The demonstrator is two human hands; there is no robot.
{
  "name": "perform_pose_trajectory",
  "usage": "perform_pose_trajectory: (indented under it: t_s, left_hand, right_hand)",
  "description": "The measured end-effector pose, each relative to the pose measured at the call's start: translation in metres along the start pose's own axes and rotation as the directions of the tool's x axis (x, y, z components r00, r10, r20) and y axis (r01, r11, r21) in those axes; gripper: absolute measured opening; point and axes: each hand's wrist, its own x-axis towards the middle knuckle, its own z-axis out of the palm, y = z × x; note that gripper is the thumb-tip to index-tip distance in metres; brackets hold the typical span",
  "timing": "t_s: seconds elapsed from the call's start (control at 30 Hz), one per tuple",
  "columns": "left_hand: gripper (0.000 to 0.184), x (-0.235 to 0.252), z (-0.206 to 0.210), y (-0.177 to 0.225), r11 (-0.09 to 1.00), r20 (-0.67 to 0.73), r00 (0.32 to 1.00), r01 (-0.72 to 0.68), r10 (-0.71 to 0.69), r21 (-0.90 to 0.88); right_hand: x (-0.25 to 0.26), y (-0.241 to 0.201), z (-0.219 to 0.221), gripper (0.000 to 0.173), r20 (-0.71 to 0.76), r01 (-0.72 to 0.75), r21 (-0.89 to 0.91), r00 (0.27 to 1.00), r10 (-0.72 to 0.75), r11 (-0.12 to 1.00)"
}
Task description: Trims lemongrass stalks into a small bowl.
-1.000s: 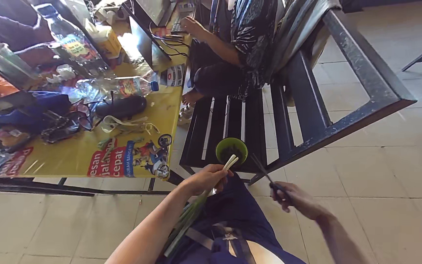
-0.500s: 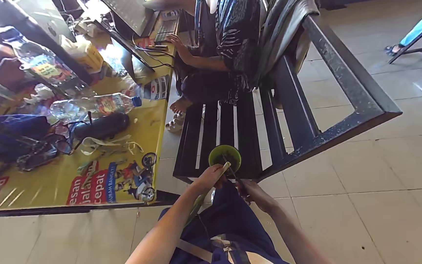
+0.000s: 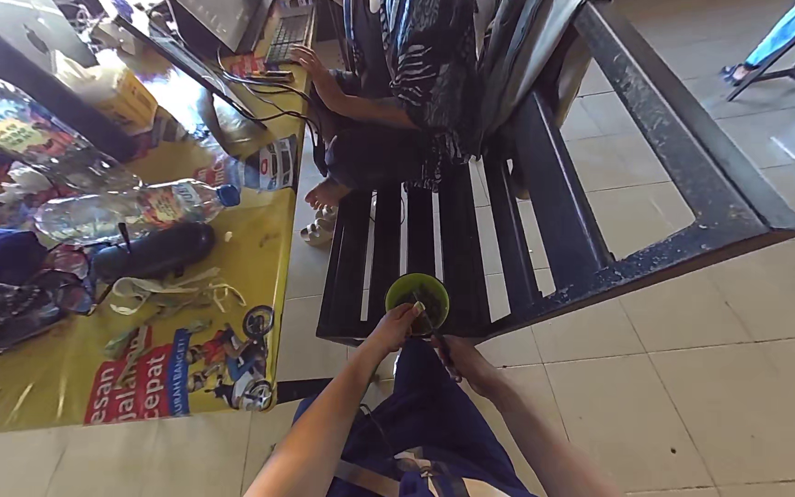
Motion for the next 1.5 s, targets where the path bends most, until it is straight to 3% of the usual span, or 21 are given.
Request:
perform_pose_trajectory:
  t_s: [0.23, 0.37, 0.5, 0.73, 0.9, 1.03, 1.17, 1.33, 1.5]
  left_hand:
    - [0.038, 0.011, 0.000, -0.007, 0.995, 0.019, 0.996, 0.088, -0.087, -0.051]
    - [0.041, 0.013, -0.001, -0.009, 0.994, 0.012, 0.997, 0.079, -0.079, -0.069]
    - [0.042, 0.007, -0.001, -0.004, 0.995, 0.009, 0.996, 0.089, -0.089, -0.046]
    - [0.041, -0.002, -0.004, 0.014, 0.990, 0.041, 0.992, 0.120, -0.117, -0.073]
    - [0.034, 0.009, -0.008, 0.001, 0.979, 0.079, 0.983, 0.173, -0.165, -0.105]
    - [0.041, 0.013, -0.008, -0.010, 0.985, 0.077, 0.988, 0.144, -0.137, -0.095]
    - [0.042, 0.010, -0.008, -0.006, 0.987, 0.101, 0.988, 0.125, -0.115, -0.097]
    - [0.041, 0.009, -0.008, -0.003, 0.989, 0.136, 0.988, 0.094, -0.077, -0.118]
    - [0.038, 0.008, -0.012, 0.005, 0.985, 0.145, 0.981, 0.145, -0.131, -0.090]
  right_hand:
    - [0.000, 0.007, -0.001, 0.034, 0.008, 0.037, -0.042, 0.999, -0.037, 0.998]
    - [-0.001, 0.007, -0.001, 0.043, 0.012, -0.039, -0.023, 0.999, 0.039, 0.999]
    - [0.000, 0.003, 0.000, 0.044, 0.030, -0.076, -0.126, 0.996, 0.081, 0.989]
    - [0.002, -0.006, 0.009, 0.040, -0.039, -0.011, -0.213, 0.999, 0.003, 0.977]
    - [0.002, 0.005, 0.004, 0.034, -0.005, 0.057, -0.218, 0.998, -0.060, 0.974]
    - [0.000, 0.002, 0.003, 0.040, -0.014, -0.030, -0.129, 0.999, 0.029, 0.991]
    - [-0.002, -0.003, 0.002, 0.044, 0.042, -0.081, -0.181, 0.995, 0.090, 0.980]
    - [0.004, -0.006, 0.006, 0.044, 0.004, -0.045, -0.218, 0.999, 0.047, 0.975]
    - [0.001, 0.003, 0.001, 0.036, 0.030, 0.036, -0.192, 0.999, -0.031, 0.981]
